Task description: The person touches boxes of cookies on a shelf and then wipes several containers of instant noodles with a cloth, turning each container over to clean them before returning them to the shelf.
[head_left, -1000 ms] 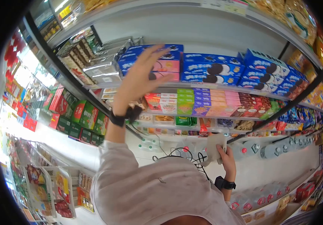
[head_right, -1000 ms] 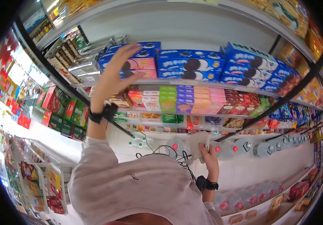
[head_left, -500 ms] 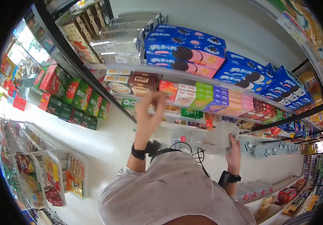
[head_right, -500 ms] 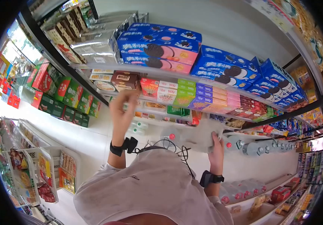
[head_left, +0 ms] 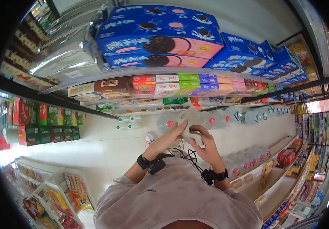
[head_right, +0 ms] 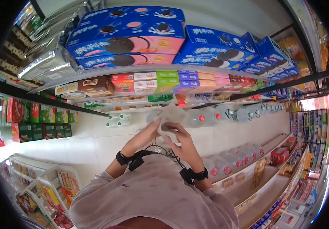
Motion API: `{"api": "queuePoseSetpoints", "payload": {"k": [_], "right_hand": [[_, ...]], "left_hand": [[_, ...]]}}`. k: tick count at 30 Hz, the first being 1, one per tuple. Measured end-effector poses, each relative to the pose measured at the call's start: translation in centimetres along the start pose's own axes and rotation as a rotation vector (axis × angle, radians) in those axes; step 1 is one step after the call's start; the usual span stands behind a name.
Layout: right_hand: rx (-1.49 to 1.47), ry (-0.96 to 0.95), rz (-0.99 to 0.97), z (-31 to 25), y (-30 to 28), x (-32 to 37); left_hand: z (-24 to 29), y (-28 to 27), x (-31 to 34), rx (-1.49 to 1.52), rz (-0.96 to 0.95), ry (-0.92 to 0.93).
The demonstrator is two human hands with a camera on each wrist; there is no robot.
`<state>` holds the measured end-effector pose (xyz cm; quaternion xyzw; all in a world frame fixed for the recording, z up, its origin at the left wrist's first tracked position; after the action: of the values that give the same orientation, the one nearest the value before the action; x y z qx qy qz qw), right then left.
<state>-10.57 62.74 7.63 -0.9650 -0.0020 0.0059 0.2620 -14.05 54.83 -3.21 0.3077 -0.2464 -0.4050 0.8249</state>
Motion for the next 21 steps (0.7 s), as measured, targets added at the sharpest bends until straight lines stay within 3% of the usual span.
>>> {"api": "queuePoseSetpoints", "payload": {"k": [2, 3, 6, 7, 10, 14, 18, 21], "right_hand": [[-0.005, 0.092, -0.076, 0.8, 0.0, 1.5], [0.002, 0.046, -0.047, 1.0, -0.3, 2.1], [-0.038, 0.076, 0.057, 2.3, -2.6, 3.9], [-0.036, 0.075, 0.069, 2.4, -3.3, 4.8], [-0.015, 0.082, 0.117, 2.5, -6.5, 8.1], [-0.097, 0.068, 0.154, 3.1, -11.0, 13.8], [-0.107, -0.021, 0.263, 4.9, -16.1, 21.0], [-0.096, -0.047, 0.316, 6.9, -19.4, 25.7]], "left_hand": [[0.6, 0.5, 0.0, -0.009, 0.024, 0.03], [0.7, 1.3, 0.4, 0.1, 0.014, -0.011], [0.5, 1.5, -0.1, -0.549, 0.123, -0.222], [0.3, 3.1, -1.0, -0.324, 0.123, -0.049], [-1.0, 4.7, -3.4, -0.479, 0.082, 0.025], [-2.8, 11.8, -5.2, -0.286, -0.004, 0.161], [-7.6, 18.4, -6.9, -0.238, 0.071, 0.165], [-13.6, 23.3, -8.2, -0.021, 0.149, 0.073]]}}
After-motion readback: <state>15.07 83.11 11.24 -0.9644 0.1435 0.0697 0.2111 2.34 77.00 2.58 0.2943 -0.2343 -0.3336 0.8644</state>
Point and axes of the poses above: each hand's wrist, its own x-axis away from the middle knuckle, its own y-axis out of the palm, z = x × y, the point moved 9 cm from there along -x, towards the middle knuckle, and after that the axes turned 4 degrees about y, right-handed, at the moved point
